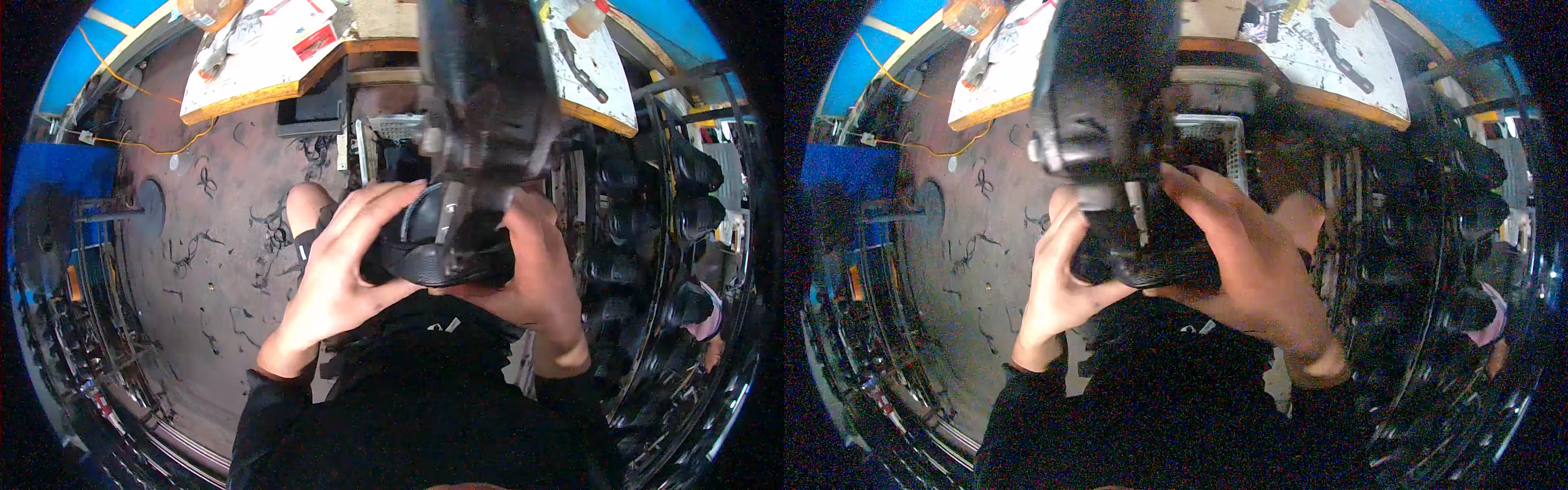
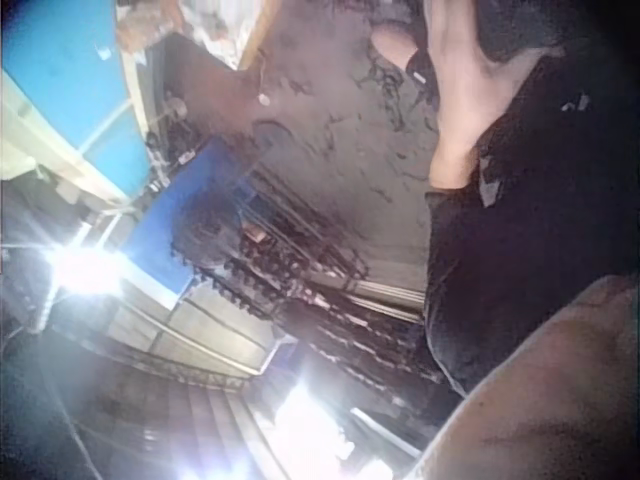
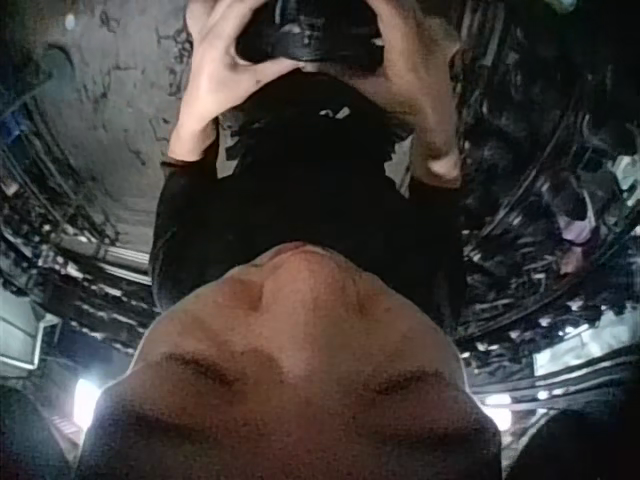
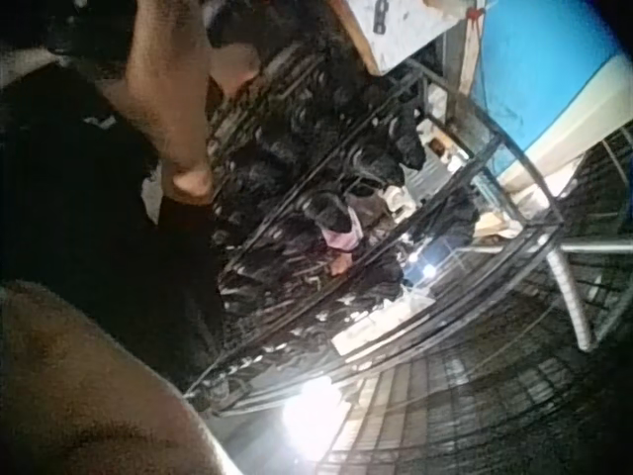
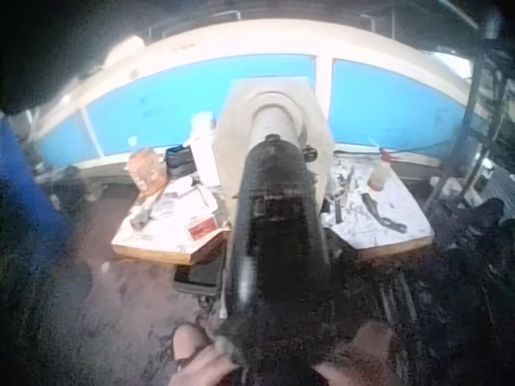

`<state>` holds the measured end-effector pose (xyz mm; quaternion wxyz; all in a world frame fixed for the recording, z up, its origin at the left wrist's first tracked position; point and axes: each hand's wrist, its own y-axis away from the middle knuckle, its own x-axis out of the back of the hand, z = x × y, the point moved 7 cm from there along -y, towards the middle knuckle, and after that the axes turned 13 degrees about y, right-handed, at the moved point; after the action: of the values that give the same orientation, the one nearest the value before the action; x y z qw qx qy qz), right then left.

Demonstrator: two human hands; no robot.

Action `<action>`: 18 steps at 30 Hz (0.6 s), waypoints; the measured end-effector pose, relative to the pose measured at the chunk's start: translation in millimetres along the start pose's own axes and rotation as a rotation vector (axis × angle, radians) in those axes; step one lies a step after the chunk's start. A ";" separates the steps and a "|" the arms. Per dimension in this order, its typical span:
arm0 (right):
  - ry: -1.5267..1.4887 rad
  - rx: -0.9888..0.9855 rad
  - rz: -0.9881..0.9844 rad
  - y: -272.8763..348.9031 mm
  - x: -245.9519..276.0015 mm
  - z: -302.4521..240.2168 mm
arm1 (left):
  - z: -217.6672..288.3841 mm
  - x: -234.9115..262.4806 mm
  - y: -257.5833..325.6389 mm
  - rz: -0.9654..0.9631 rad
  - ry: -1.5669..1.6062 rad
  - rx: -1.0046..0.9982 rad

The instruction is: Apply polish and buff the sides of leather shoes using a rotary machine.

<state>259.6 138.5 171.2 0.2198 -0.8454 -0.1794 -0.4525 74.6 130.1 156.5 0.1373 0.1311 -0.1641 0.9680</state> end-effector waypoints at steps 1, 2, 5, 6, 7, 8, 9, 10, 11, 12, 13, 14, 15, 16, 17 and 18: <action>0.006 -0.011 0.022 5.1 -3.6 5.0 | -6.1 -2.0 3.6 0.024 0.068 0.041; -0.068 0.024 0.100 12.8 -4.1 9.0 | -12.9 -4.3 8.1 0.049 0.134 0.082; -0.298 -0.046 0.197 34.8 -44.9 43.7 | -34.4 -15.4 17.4 0.103 0.444 0.081; -0.441 -0.165 0.161 39.7 -77.0 61.3 | -40.0 -21.0 21.8 0.128 0.545 0.068; -0.541 -0.194 0.104 46.1 -107.8 72.3 | -46.4 -25.8 25.6 0.149 0.637 0.058; -0.661 -0.208 0.068 51.4 -137.2 81.9 | -52.7 -31.0 30.0 0.174 0.724 0.069; -0.749 -0.240 -0.001 63.5 -157.2 93.7 | -59.5 -35.5 33.9 0.196 0.792 0.096; -0.833 -0.279 -0.068 74.4 -175.5 103.7 | -65.3 -40.6 38.2 0.218 0.841 0.130; -0.883 -0.333 -0.173 86.6 -186.9 115.6 | -70.8 -45.5 42.8 0.240 0.895 0.178; -0.962 -0.431 -0.284 100.0 -197.0 124.6 | -76.2 -50.0 47.1 0.264 0.949 0.226; -1.044 -0.378 -0.237 106.6 -189.3 129.1 | -79.7 -54.7 49.4 0.283 0.968 0.234; -1.149 -0.368 -0.195 113.2 -179.2 135.1 | -83.9 -55.9 52.7 0.288 0.950 0.266; -1.246 -0.340 -0.162 117.8 -167.6 138.5 | -88.1 -58.0 55.9 0.292 0.932 0.298; -0.915 -0.272 -0.061 115.1 -151.9 147.0 | -92.7 -59.2 60.4 0.286 0.875 0.353; -0.840 -0.220 -0.080 113.9 -145.2 145.9 | -98.2 -60.7 66.6 0.308 0.855 0.425; -0.766 -0.169 -0.100 111.9 -138.8 144.6 | -103.7 -62.0 73.2 0.356 0.960 0.489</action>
<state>342.0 107.4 -40.9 0.0442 -0.9585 -0.2512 -0.1276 87.9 86.5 22.7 -0.0033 -0.3255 0.1261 0.9371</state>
